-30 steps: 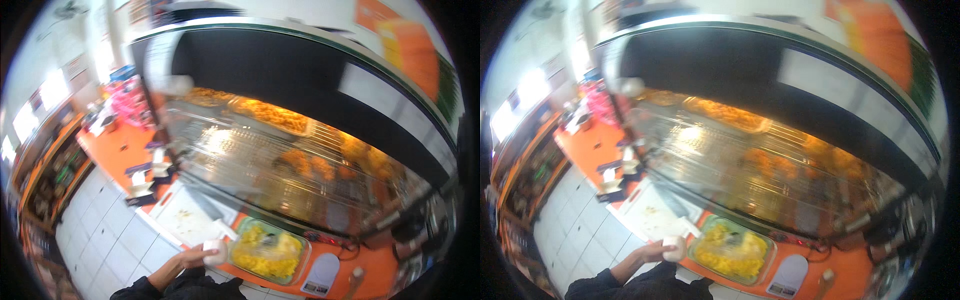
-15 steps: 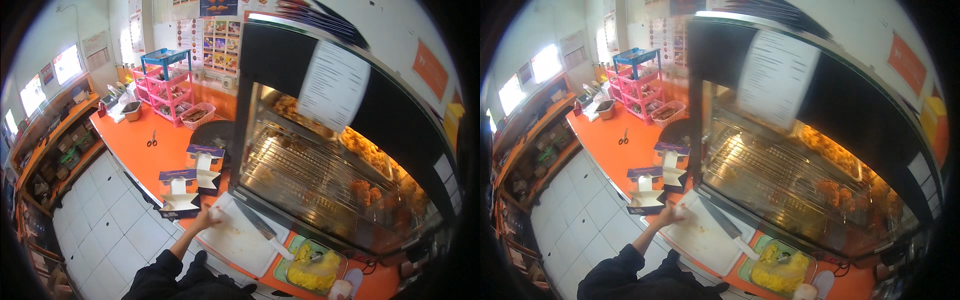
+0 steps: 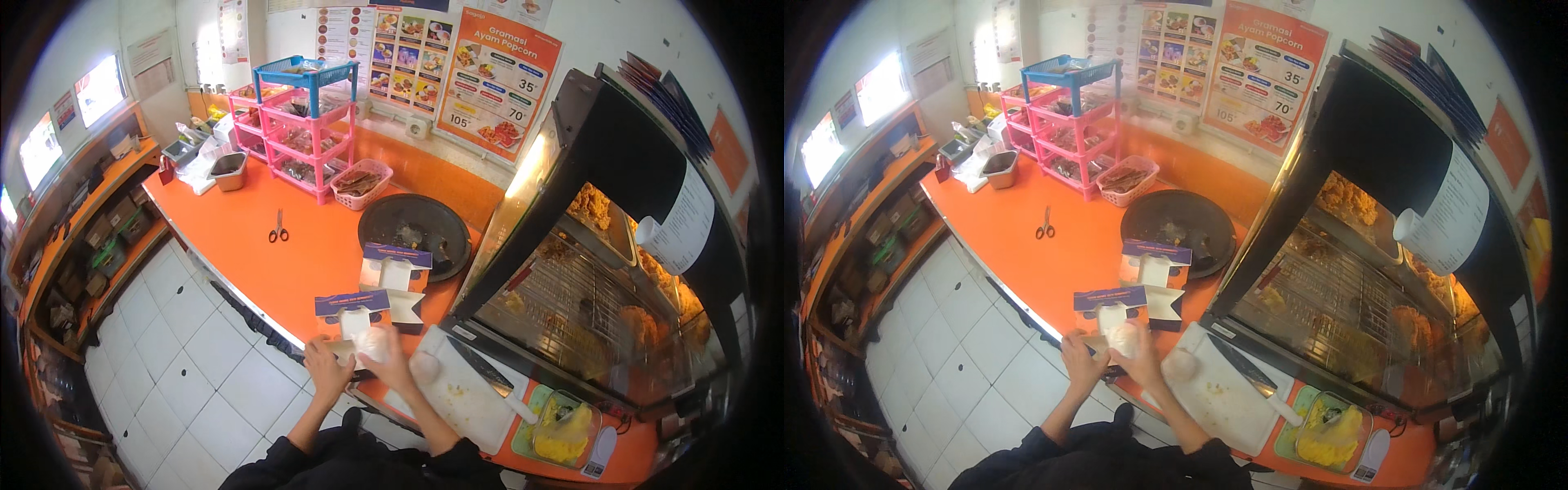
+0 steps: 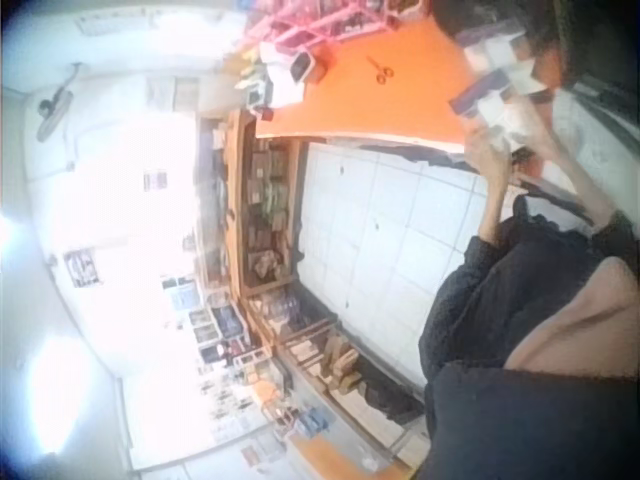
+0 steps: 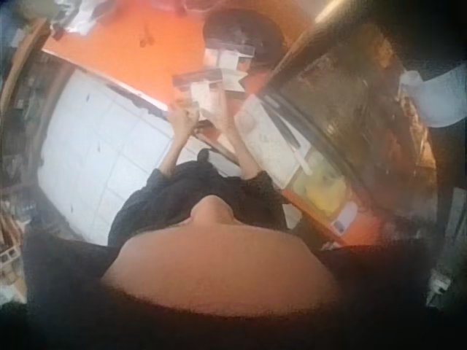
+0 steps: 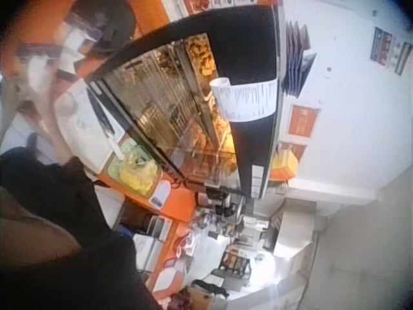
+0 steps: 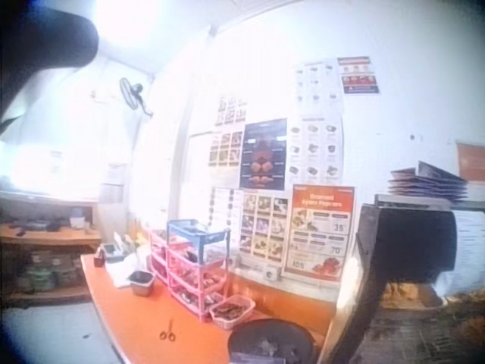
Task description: The person scoops rice and a yellow side dish into a small container, then moves to a heated display case to place fried chicken pieces into a branded box. The person adds a side of yellow food, closes the box, and places it into a plastic bag with a receipt and a small packet.
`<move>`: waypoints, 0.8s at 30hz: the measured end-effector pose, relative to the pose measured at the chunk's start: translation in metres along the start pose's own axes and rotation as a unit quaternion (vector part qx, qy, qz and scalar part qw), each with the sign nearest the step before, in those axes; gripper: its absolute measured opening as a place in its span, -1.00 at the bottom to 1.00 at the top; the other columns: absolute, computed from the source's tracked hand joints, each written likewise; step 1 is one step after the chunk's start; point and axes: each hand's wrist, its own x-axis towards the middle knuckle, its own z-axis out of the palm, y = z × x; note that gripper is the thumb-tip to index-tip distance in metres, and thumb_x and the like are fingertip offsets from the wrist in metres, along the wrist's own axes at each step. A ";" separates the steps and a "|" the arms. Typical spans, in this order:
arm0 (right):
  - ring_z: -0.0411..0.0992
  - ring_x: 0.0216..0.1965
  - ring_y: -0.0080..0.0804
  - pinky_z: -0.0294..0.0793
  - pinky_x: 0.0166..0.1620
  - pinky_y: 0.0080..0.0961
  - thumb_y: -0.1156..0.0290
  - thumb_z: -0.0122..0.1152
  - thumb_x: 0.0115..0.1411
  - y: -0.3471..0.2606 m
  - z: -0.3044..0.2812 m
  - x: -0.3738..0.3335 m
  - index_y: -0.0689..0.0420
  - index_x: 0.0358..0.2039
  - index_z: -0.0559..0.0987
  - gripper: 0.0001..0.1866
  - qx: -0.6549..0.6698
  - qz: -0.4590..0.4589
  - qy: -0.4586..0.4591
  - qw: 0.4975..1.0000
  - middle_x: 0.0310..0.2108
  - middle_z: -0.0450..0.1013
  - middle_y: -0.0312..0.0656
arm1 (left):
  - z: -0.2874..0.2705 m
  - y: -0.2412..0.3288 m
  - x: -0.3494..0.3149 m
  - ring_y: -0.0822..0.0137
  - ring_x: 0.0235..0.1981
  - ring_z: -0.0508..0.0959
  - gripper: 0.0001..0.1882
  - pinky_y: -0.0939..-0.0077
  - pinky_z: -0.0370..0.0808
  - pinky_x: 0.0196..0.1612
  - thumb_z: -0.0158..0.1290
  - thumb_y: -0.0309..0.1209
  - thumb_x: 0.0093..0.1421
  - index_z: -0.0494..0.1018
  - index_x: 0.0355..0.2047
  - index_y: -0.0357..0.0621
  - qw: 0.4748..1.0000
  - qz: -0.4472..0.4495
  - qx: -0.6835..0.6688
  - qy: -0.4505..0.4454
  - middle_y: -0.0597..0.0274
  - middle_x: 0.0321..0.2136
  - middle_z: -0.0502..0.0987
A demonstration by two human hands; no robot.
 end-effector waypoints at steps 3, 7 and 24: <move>0.36 -0.05 -0.08 0.32 -0.04 -0.23 0.18 0.37 -0.09 -0.008 0.048 -0.001 0.16 0.03 0.25 -0.28 -0.173 0.061 -0.039 0.982 -0.08 0.35 -0.01 | 0.012 -0.051 0.006 -0.08 -0.08 0.37 -0.36 0.15 0.35 -0.07 0.12 -0.47 -0.11 0.17 0.03 -0.21 0.997 -0.055 -0.054 -0.021 -0.07 -0.05 0.31; 0.42 -0.16 0.03 0.29 -0.12 -0.07 -0.01 0.28 -0.05 -0.004 0.064 0.002 0.18 0.02 0.25 -0.26 -0.324 0.143 -0.086 0.931 -0.16 0.43 0.03 | 0.010 -0.067 0.018 -0.04 0.03 0.34 -0.30 0.24 0.41 -0.11 0.03 -0.59 -0.07 0.08 0.13 -0.26 0.962 -0.095 -0.218 -0.134 -0.12 0.06 0.25; 0.26 -0.04 0.30 0.30 -0.03 0.12 0.10 0.41 -0.14 0.044 -0.037 -0.042 -0.15 0.10 0.28 -0.23 -0.426 0.289 -0.029 0.857 0.06 0.03 0.23 | -0.002 -0.124 0.073 0.29 -0.11 0.36 -0.28 0.41 0.49 -0.26 -0.10 -0.77 -0.20 0.28 0.07 -0.03 0.815 -0.129 -0.346 -0.447 0.31 -0.09 0.35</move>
